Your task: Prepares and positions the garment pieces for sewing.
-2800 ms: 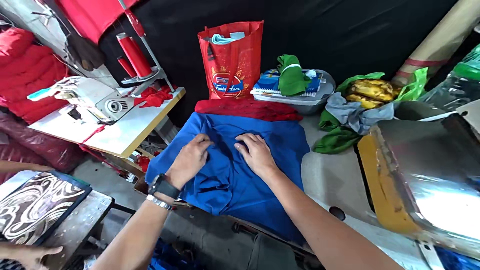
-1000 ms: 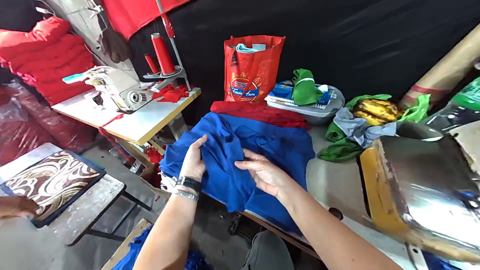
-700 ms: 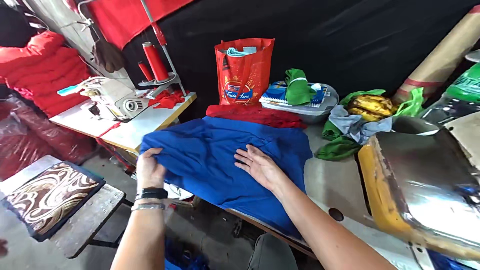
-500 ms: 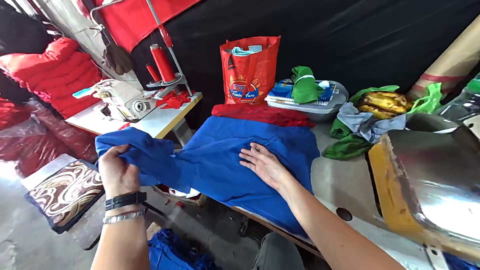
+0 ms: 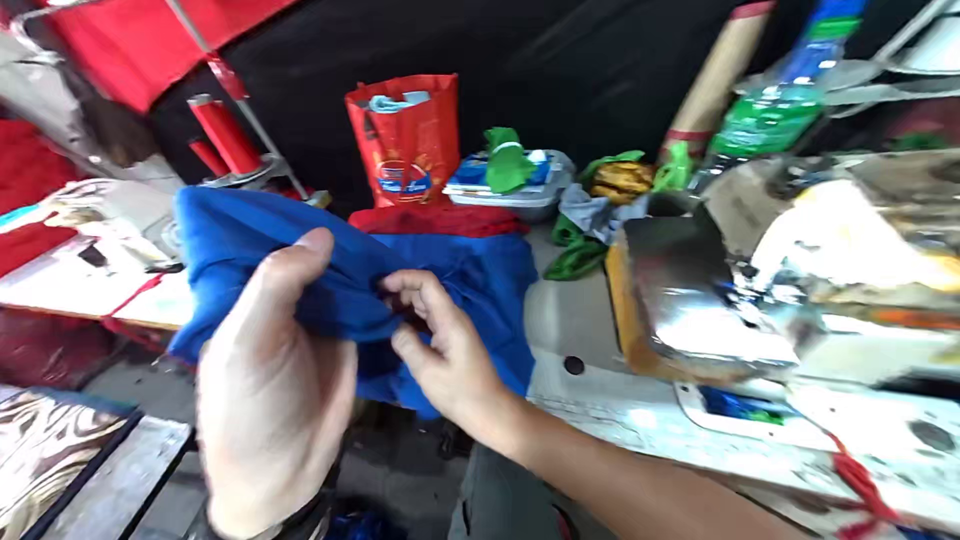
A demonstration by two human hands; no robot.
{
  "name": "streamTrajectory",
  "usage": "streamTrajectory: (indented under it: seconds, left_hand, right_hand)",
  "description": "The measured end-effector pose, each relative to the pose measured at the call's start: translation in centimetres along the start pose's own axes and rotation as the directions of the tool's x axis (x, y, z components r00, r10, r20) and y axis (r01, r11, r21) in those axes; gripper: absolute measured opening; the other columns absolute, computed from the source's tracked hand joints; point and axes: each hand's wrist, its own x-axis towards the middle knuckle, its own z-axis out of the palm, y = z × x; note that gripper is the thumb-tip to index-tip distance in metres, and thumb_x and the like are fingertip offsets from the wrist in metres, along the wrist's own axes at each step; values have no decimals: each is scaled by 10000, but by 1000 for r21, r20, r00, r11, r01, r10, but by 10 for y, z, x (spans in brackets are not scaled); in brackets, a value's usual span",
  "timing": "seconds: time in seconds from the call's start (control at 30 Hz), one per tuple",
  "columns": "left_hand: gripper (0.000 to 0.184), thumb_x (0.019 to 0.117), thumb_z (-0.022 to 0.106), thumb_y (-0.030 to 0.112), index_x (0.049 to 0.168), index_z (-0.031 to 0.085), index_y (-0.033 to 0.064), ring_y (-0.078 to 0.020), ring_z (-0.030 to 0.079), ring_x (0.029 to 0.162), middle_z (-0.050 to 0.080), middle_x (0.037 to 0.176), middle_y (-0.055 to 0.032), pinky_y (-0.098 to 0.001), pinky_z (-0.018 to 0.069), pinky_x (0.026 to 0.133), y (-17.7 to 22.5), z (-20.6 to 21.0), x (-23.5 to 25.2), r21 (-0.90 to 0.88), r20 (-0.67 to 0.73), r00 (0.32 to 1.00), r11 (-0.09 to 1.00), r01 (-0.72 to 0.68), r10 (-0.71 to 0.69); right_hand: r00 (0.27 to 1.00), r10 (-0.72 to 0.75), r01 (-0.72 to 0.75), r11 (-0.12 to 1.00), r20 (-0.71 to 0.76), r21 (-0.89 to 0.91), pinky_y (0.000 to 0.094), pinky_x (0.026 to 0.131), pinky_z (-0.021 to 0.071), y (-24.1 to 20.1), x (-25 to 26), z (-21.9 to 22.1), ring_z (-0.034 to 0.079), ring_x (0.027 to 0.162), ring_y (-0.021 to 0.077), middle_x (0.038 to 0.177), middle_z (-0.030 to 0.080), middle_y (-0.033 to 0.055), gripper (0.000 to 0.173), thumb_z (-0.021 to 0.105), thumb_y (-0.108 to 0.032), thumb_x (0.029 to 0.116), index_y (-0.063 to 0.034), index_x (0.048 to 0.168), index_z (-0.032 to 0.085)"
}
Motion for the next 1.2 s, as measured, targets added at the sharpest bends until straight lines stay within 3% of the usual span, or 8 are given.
streamTrajectory:
  seconds: [0.27, 0.43, 0.5, 0.7, 0.87, 1.03, 1.13, 1.2]
  left_hand:
    - [208, 1039, 548, 296, 1103, 710, 181, -132, 714, 975, 734, 1042, -9, -355, 624, 836, -32, 27, 0, -403, 381, 867, 786, 469, -322]
    - [232, 1079, 439, 235, 1148, 617, 103, -164, 687, 935, 694, 1008, -53, -365, 584, 831, -79, 70, 16, -378, 282, 723, 619, 688, -631]
    - [256, 1082, 442, 302, 1176, 612, 135, -107, 671, 934, 685, 1018, -10, -297, 569, 825, -83, 86, 28, -257, 360, 705, 661, 705, -611]
    - [188, 1064, 438, 230, 1088, 575, 102, -165, 686, 845, 673, 926, -51, -353, 602, 742, -83, 85, 82, -282, 282, 809, 761, 584, -516]
    - [252, 1051, 522, 281, 1232, 641, 152, -106, 716, 938, 735, 1047, -4, -301, 622, 781, -87, -36, 30, 62, 226, 796, 824, 564, -562]
    - [186, 1076, 314, 59, 1170, 470, 19, -68, 666, 824, 641, 918, -15, -274, 583, 775, -85, -98, -14, 180, -300, 657, 635, 751, -692]
    - [133, 1017, 475, 0, 1139, 492, 50, -22, 677, 840, 676, 951, 46, -257, 596, 787, -97, -149, -13, 441, -306, 804, 672, 594, -510]
    - [528, 932, 583, 10, 1390, 355, -121, -141, 561, 1095, 513, 1287, -156, -294, 510, 919, -110, -153, -10, 734, -85, 953, 628, 257, -290]
  right_hand:
    - [991, 100, -69, 950, 89, -306, 142, 715, 537, -80, -26, -184, 623, 853, -24, 966, 667, -103, 205, 505, -161, 1021, -160, 1137, 674]
    - [809, 522, -194, 671, 270, -716, 668, 962, 458, -48, -10, -205, 629, 1092, 526, 1144, 648, 363, 513, 775, -118, 892, 138, 1290, 578]
    - [860, 483, -119, 503, 164, -856, 712, 863, 481, -20, -2, -207, 649, 1011, 542, 1058, 670, 339, 337, 744, -103, 917, 78, 1188, 661]
    - [977, -198, -1, 382, -83, -924, 691, 664, 516, -30, 22, -207, 648, 875, 557, 1105, 612, 344, 319, 702, 159, 807, 99, 1116, 654]
    - [967, -223, 206, 382, 126, -901, 402, 484, 538, -15, -77, -191, 648, 623, 270, 817, 629, 117, 126, 688, -37, 813, -62, 935, 707]
    - [959, 30, 232, 487, 281, -842, 393, 430, 523, 20, -177, -176, 657, 557, 280, 762, 660, 131, 55, 647, -49, 867, -53, 901, 690]
    - [938, 174, 148, 582, 301, -799, 417, 474, 548, 11, -197, -166, 684, 604, 301, 795, 682, 153, 52, 685, -32, 874, -34, 922, 706]
    - [930, 203, 134, 588, 306, -797, 403, 475, 544, 10, -200, -160, 678, 598, 287, 789, 681, 143, 53, 663, -39, 903, -41, 932, 708]
